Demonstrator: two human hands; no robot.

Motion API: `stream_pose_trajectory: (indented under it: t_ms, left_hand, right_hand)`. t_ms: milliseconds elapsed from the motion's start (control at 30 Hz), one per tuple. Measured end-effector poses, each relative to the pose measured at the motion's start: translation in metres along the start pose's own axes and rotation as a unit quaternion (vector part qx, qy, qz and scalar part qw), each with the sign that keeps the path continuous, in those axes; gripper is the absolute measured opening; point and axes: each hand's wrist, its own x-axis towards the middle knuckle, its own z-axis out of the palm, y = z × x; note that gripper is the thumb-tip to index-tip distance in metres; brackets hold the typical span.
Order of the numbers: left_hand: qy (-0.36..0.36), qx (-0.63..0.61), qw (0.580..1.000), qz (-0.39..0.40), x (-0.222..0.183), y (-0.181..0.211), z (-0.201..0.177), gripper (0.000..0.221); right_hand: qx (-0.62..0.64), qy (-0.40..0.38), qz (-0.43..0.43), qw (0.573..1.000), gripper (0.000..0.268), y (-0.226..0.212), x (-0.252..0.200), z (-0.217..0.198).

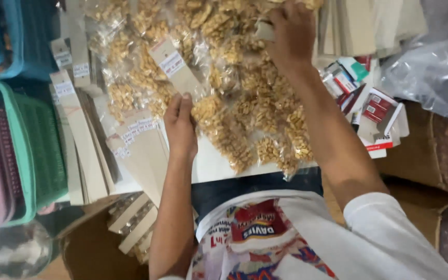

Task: Stapling small plastic bags filled with nuts onto cardboard strips for retail display.

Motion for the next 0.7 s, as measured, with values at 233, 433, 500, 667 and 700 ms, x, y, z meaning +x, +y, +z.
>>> stream_pose_trajectory:
  t_ms: [233, 433, 500, 667, 700]
  left_hand:
    - [0.020, -0.046, 0.997, -0.061, 0.000, -0.005, -0.011, 0.016]
    - [0.029, -0.041, 0.994, -0.093, -0.001, 0.004, -0.015, 0.050]
    - [0.013, -0.050, 0.995, -0.082, -0.003, 0.002, -0.018, 0.023]
    - [0.075, -0.045, 0.982, -0.169, 0.002, 0.009, -0.004, 0.069]
    - [0.076, -0.045, 0.981, -0.171, -0.001, 0.014, 0.000, 0.069]
  right_hand:
    - [0.040, -0.126, 0.004, 0.991, 0.058, -0.010, -0.001, -0.004]
    - [0.021, -0.017, 0.015, 1.000, 0.043, -0.010, 0.010, 0.003]
    - [0.014, 0.003, 0.048, 0.999, 0.057, -0.040, 0.011, -0.043]
    - [0.439, -0.272, -0.083, 0.852, 0.032, -0.095, 0.015, -0.096]
    - [0.439, -0.274, -0.081, 0.852, 0.032, -0.101, 0.013, -0.084]
